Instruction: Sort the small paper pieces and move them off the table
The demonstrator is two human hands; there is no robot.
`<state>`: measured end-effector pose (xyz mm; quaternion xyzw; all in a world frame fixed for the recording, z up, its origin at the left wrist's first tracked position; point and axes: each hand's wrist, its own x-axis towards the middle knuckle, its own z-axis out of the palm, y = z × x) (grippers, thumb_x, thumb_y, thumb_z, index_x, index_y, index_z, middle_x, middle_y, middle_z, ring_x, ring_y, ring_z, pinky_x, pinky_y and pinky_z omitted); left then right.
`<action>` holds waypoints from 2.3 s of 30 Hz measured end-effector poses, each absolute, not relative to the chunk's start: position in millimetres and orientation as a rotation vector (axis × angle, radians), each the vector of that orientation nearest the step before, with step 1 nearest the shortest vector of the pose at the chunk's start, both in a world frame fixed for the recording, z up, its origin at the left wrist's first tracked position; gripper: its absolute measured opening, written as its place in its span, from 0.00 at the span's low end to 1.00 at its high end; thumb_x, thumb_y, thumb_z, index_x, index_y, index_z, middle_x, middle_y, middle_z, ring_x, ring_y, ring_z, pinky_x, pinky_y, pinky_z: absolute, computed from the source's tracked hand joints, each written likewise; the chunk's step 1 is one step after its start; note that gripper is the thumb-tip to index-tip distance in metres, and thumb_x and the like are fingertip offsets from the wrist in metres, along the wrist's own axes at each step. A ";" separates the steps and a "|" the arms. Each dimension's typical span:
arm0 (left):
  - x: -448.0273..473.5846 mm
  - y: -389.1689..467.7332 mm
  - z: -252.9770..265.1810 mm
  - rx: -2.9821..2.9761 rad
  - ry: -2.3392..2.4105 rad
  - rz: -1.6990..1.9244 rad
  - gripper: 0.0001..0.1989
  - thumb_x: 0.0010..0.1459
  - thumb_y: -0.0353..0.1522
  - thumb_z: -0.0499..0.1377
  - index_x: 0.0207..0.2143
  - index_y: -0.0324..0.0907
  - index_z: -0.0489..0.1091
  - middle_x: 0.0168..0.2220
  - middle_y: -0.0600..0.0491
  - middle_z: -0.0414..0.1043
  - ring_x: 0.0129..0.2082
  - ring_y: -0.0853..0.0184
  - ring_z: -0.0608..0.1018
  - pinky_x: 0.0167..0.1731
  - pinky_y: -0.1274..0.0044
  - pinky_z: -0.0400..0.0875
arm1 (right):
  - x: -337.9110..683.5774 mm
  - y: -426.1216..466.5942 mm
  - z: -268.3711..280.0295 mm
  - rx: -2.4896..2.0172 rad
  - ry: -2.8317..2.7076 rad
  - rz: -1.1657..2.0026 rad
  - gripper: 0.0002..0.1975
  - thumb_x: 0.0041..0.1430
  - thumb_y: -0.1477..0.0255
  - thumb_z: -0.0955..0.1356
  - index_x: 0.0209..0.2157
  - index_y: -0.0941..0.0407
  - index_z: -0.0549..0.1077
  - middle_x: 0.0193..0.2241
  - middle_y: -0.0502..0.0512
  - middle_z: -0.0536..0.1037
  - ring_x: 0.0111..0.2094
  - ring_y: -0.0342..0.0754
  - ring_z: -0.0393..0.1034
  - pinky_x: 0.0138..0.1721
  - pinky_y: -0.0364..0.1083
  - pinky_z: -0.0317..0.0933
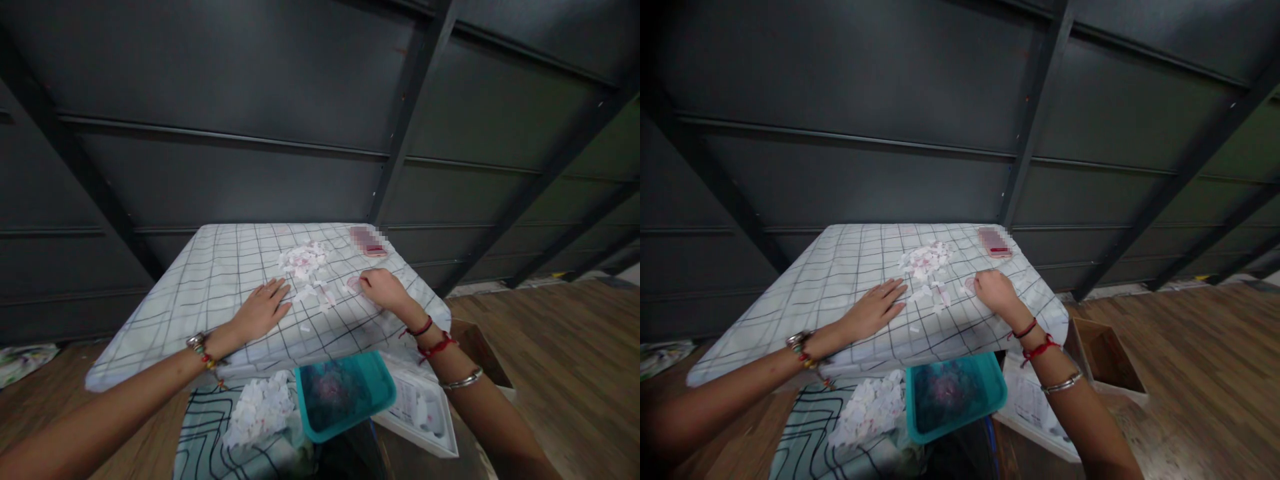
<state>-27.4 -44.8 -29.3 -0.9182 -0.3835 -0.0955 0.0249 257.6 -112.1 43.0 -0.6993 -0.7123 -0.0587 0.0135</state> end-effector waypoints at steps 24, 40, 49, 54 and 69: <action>-26.8 -46.1 -29.5 -2.822 -1.212 -0.334 0.25 0.62 0.43 0.40 0.56 0.40 0.57 0.60 0.47 0.53 0.59 0.58 0.56 0.54 0.65 0.54 | 241.0 -141.3 44.3 -1.851 -2.500 -0.320 0.13 0.59 0.74 0.58 0.27 0.59 0.71 0.27 0.55 0.74 0.28 0.43 0.65 0.27 0.42 0.50; -27.2 -47.5 -27.3 -2.820 -1.177 -0.333 0.24 0.62 0.41 0.42 0.56 0.38 0.58 0.58 0.45 0.55 0.58 0.59 0.58 0.54 0.65 0.55 | 223.5 -154.8 43.7 -1.699 -2.556 -0.274 0.13 0.59 0.74 0.57 0.27 0.59 0.70 0.27 0.56 0.74 0.28 0.43 0.64 0.26 0.42 0.49; -26.5 -48.3 -26.6 -2.806 -1.130 -0.385 0.23 0.62 0.38 0.43 0.54 0.35 0.60 0.57 0.42 0.57 0.57 0.59 0.60 0.54 0.66 0.56 | 221.4 -175.6 52.8 -1.711 -2.579 -0.103 0.11 0.59 0.74 0.59 0.26 0.59 0.68 0.26 0.53 0.73 0.27 0.41 0.63 0.26 0.42 0.47; -25.8 -49.3 -25.7 -2.809 -1.141 -0.389 0.23 0.62 0.39 0.43 0.54 0.36 0.60 0.57 0.43 0.58 0.57 0.59 0.60 0.54 0.66 0.56 | 221.2 -171.6 53.6 -1.747 -2.530 -0.061 0.11 0.59 0.74 0.59 0.27 0.59 0.69 0.27 0.54 0.73 0.28 0.42 0.63 0.27 0.42 0.48; -26.1 -48.4 -25.4 -2.820 -1.128 -0.401 0.23 0.62 0.39 0.43 0.54 0.35 0.60 0.56 0.44 0.58 0.57 0.59 0.60 0.54 0.66 0.55 | 239.5 -186.2 59.4 -1.774 -2.449 -0.068 0.12 0.60 0.73 0.59 0.26 0.59 0.69 0.26 0.53 0.72 0.27 0.42 0.64 0.28 0.42 0.50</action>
